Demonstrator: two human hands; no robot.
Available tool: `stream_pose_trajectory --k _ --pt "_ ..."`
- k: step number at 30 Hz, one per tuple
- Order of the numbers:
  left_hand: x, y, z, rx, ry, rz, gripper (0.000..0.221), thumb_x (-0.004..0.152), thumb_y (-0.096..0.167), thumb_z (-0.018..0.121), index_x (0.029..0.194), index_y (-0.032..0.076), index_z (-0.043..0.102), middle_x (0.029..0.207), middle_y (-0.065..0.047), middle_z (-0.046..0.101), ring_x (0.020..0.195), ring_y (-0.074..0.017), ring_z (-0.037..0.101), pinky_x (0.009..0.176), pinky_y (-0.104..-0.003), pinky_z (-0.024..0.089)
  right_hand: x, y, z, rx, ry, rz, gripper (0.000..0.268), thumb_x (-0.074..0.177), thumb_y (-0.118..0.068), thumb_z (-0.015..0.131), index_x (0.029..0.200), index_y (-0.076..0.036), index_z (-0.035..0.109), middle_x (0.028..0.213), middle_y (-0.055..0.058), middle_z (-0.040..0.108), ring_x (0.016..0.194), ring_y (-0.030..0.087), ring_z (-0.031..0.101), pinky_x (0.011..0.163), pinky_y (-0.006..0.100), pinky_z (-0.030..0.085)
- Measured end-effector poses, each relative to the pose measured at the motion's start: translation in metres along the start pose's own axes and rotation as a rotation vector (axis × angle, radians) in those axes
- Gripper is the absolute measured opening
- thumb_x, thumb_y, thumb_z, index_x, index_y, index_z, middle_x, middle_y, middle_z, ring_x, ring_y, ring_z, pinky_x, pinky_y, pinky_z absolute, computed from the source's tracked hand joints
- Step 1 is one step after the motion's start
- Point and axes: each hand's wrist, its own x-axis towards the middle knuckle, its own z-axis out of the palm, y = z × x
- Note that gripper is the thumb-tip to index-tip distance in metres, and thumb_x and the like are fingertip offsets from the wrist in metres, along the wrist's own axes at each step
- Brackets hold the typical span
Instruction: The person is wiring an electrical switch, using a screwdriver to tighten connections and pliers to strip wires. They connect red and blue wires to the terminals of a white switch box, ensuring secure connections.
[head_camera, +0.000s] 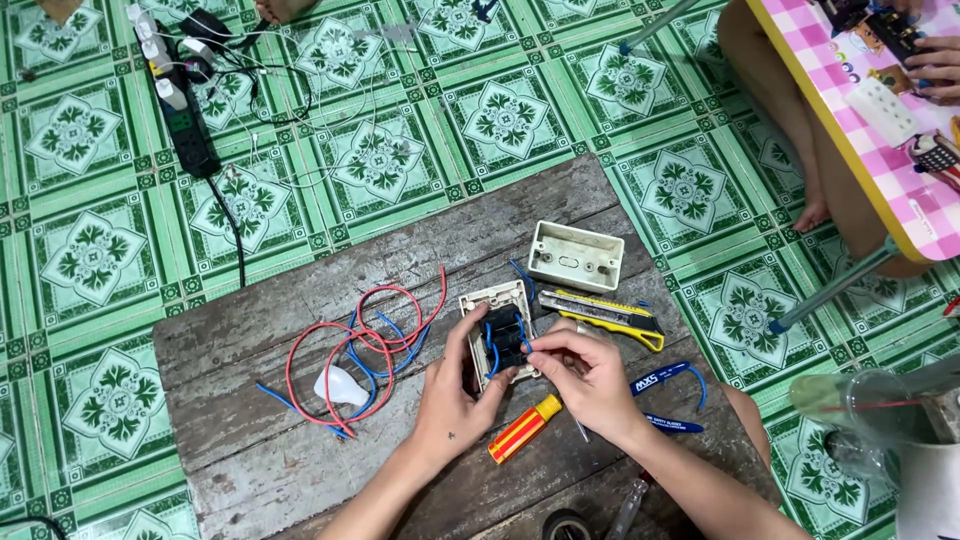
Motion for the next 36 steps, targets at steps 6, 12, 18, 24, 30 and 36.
stream_pose_trajectory --k 6,12,18,24,30,36 --pt "0.0 0.002 -0.001 -0.002 -0.012 -0.014 0.071 0.085 0.017 0.075 0.148 0.015 0.041 0.128 -0.008 0.072 0.042 -0.012 0.051 0.052 -0.026 0.049 0.003 -0.002 -0.001 0.002 0.012 -0.037 0.008 0.088 -0.002 0.076 0.096 -0.001 0.076 0.084 0.006 0.067 0.072 0.012 0.06 0.06 0.021 0.044" --pt "0.0 0.002 -0.001 -0.032 -0.007 -0.033 0.072 0.085 0.015 0.076 0.148 0.016 0.042 0.109 -0.006 0.077 0.047 -0.0104 0.048 0.05 -0.024 0.045 0.009 -0.011 -0.004 -0.141 -0.018 -0.199 0.01 0.086 0.0 0.078 0.096 -0.002 0.076 0.08 0.004 0.067 0.056 0.008 0.048 0.05 0.022 0.037" --pt "0.001 -0.004 0.001 -0.017 -0.004 -0.013 0.069 0.086 0.016 0.075 0.146 0.015 0.042 0.127 -0.012 0.072 0.041 -0.01 0.047 0.047 -0.027 0.046 0.012 -0.004 -0.008 -0.149 -0.061 -0.253 0.011 0.085 0.001 0.078 0.096 0.0 0.076 0.082 0.008 0.072 0.063 0.013 0.06 0.055 0.023 0.046" --pt "0.001 -0.012 0.004 -0.115 0.15 0.023 0.078 0.086 0.013 0.076 0.152 0.007 0.034 0.143 -0.022 0.06 0.099 -0.0243 0.073 0.082 -0.031 0.062 0.008 -0.006 -0.009 -0.259 -0.079 -0.265 0.039 0.082 -0.009 0.084 0.118 -0.006 0.07 0.103 0.006 0.069 0.064 0.005 0.058 0.05 0.016 0.05" --pt "0.002 -0.01 0.007 -0.424 0.199 -0.043 0.097 0.087 0.004 0.073 0.161 0.013 0.011 0.123 -0.025 0.072 0.096 -0.0211 0.075 0.092 -0.03 0.057 0.003 -0.008 0.0 -0.237 -0.104 -0.32 0.034 0.083 -0.002 0.08 0.114 -0.002 0.067 0.125 0.019 0.062 0.095 0.017 0.071 0.067 0.018 0.066" --pt "0.001 -0.012 0.007 -0.428 0.225 -0.063 0.106 0.087 0.004 0.074 0.164 0.016 0.001 0.114 -0.02 0.075 0.094 -0.018 0.072 0.093 -0.029 0.054 0.003 0.005 0.0 -0.22 -0.08 -0.342 0.034 0.086 0.002 0.074 0.118 0.005 0.062 0.127 0.022 0.064 0.081 0.018 0.07 0.075 0.023 0.067"
